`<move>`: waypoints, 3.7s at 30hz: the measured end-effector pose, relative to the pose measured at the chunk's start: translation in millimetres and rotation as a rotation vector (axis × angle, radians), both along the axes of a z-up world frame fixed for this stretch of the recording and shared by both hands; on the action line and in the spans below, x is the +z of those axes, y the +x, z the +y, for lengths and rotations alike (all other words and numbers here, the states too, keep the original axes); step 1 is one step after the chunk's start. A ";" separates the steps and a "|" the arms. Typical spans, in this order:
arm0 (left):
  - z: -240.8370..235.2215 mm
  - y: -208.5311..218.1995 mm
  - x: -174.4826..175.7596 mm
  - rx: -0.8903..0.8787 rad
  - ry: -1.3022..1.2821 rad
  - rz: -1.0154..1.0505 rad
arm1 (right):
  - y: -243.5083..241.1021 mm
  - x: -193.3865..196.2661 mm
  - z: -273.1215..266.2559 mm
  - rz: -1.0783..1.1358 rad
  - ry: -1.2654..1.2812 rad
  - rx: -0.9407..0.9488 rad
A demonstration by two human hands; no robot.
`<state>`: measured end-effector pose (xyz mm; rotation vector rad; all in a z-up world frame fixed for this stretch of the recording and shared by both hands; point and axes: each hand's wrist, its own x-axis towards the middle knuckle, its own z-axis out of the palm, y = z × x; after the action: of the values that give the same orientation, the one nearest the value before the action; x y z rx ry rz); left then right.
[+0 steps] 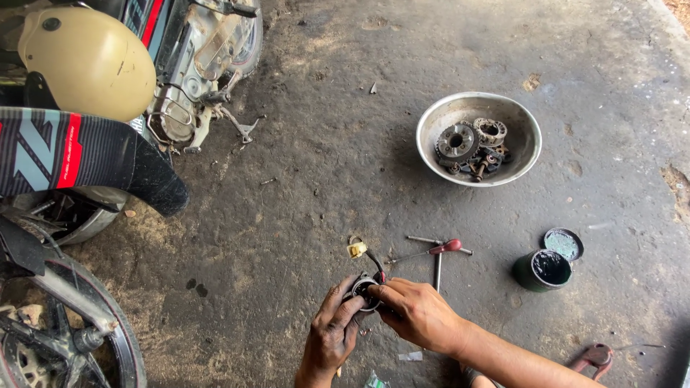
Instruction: The person sits on the ground and uses a screwdriver to work on a small mechanical component held in their left hand. They then use a brush to clean the component and handle a small metal ring before continuing to clean the part.
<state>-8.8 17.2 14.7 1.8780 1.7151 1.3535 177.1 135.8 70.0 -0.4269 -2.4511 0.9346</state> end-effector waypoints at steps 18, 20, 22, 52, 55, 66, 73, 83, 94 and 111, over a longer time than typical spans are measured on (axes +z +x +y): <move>-32.6 -11.4 -33.4 -0.036 0.233 0.084 | 5.0 -15.8 -7.9 0.076 -0.827 -0.280; -27.0 -8.3 -10.0 -0.058 0.201 0.045 | 5.7 -20.3 -10.0 0.075 -0.889 -0.287; -23.5 -7.2 6.2 -0.080 0.168 0.005 | 8.8 -28.5 -13.1 0.072 -0.950 -0.294; -32.3 -2.6 -1.2 0.024 0.084 0.212 | 8.8 -22.5 -13.3 0.170 0.237 0.212; -27.2 2.3 4.7 -0.024 0.121 0.153 | 8.0 -30.8 -13.7 0.195 0.237 0.211; -22.1 8.5 -8.2 0.027 0.206 -0.022 | 8.1 -52.5 -20.1 0.321 0.235 0.112; -19.6 13.5 -6.9 0.028 0.286 0.105 | 8.8 -49.5 -11.8 0.408 0.345 0.171; -15.1 16.6 -25.1 -0.007 0.341 -0.191 | 6.9 -41.8 -13.3 0.456 0.353 0.112; -15.8 15.2 -42.3 -0.052 0.362 -0.311 | 5.7 -41.0 -10.9 0.421 0.286 0.104; -17.7 19.0 -46.5 -0.022 0.316 -0.371 | 5.6 -57.1 -20.5 0.375 0.069 0.049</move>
<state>10.2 -0.5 -31.7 1.6439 1.3564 1.9131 182.8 115.4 12.9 -0.1510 -2.1507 0.8584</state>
